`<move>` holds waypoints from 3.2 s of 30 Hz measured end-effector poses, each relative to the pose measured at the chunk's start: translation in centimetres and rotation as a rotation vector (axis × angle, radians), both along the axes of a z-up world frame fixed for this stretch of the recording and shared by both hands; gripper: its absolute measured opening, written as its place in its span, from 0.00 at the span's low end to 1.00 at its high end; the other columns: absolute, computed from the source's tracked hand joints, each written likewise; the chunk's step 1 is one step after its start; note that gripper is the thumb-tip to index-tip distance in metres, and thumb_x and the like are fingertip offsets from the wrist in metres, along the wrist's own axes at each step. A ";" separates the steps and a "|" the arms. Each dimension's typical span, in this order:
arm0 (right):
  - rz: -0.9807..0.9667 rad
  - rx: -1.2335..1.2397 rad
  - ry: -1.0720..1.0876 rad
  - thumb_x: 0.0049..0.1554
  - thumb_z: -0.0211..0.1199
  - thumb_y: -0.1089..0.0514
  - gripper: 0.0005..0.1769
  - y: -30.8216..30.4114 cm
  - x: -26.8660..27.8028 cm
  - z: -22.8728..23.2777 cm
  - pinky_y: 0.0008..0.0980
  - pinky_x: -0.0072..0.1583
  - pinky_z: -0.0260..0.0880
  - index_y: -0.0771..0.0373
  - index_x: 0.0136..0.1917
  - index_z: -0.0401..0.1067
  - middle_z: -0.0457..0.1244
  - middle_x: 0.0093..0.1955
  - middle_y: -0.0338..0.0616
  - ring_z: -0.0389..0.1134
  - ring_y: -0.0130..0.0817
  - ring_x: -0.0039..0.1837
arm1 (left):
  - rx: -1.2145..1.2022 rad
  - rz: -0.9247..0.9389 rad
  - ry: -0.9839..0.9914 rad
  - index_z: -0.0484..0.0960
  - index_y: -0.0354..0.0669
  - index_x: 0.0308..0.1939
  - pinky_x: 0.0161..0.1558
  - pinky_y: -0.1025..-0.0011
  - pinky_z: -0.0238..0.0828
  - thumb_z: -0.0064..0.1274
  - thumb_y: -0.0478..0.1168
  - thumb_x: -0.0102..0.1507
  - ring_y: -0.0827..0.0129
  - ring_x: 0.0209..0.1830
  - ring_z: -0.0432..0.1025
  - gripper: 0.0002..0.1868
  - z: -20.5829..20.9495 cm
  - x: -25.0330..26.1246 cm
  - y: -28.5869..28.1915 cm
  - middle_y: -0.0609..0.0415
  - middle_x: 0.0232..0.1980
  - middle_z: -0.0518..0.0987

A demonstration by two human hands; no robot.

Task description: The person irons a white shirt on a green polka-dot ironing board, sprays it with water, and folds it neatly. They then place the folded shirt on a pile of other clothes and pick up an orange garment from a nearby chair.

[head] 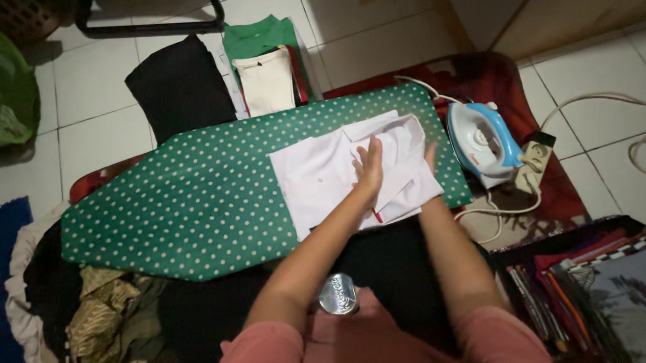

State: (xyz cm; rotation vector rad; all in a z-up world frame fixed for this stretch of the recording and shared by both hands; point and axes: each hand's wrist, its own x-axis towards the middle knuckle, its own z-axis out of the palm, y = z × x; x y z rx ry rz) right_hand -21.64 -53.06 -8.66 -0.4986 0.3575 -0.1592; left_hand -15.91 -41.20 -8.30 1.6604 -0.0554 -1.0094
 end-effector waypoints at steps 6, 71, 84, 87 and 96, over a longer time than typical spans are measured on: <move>0.076 -0.170 0.142 0.61 0.58 0.46 0.38 -6.8 -2.2 -7.2 0.44 0.75 0.61 0.69 0.77 0.59 0.62 0.73 0.51 0.64 0.45 0.72 | -0.330 0.087 0.239 0.44 0.47 0.79 0.79 0.55 0.39 0.35 0.70 0.67 0.54 0.84 0.42 0.46 -0.2 2.9 3.3 0.47 0.84 0.45; 0.141 -1.110 0.631 0.44 0.73 0.72 0.46 -7.9 -10.9 -3.2 0.33 0.59 0.72 0.67 0.74 0.59 0.67 0.56 0.48 0.70 0.37 0.57 | 0.093 -0.275 -1.363 0.77 0.42 0.43 0.54 0.56 0.64 0.58 0.34 0.56 0.54 0.49 0.70 0.12 2.3 -5.7 27.0 0.50 0.44 0.73; 0.101 -0.892 0.705 0.52 0.69 0.69 0.33 -6.1 -11.1 0.0 0.28 0.47 0.78 0.68 0.69 0.64 0.68 0.55 0.47 0.73 0.33 0.50 | 0.167 -0.259 -1.406 0.78 0.44 0.48 0.50 0.59 0.65 0.57 0.33 0.55 0.56 0.47 0.69 0.16 2.4 -6.0 26.0 0.52 0.43 0.73; 0.055 -0.844 0.674 0.50 0.70 0.69 0.31 -6.1 -11.7 -0.1 0.28 0.45 0.78 0.68 0.66 0.66 0.67 0.52 0.43 0.72 0.31 0.48 | 0.139 -0.296 -1.416 0.78 0.42 0.46 0.49 0.59 0.65 0.57 0.33 0.53 0.55 0.46 0.69 0.17 2.3 -5.8 26.5 0.51 0.43 0.73; 0.099 -1.058 0.728 0.49 0.73 0.68 0.30 -7.8 -13.0 -5.2 0.29 0.45 0.75 0.65 0.64 0.69 0.68 0.48 0.43 0.71 0.31 0.44 | 0.071 -0.384 -1.433 0.78 0.41 0.44 0.53 0.57 0.66 0.60 0.37 0.54 0.54 0.49 0.70 0.15 1.7 -5.1 27.5 0.50 0.45 0.75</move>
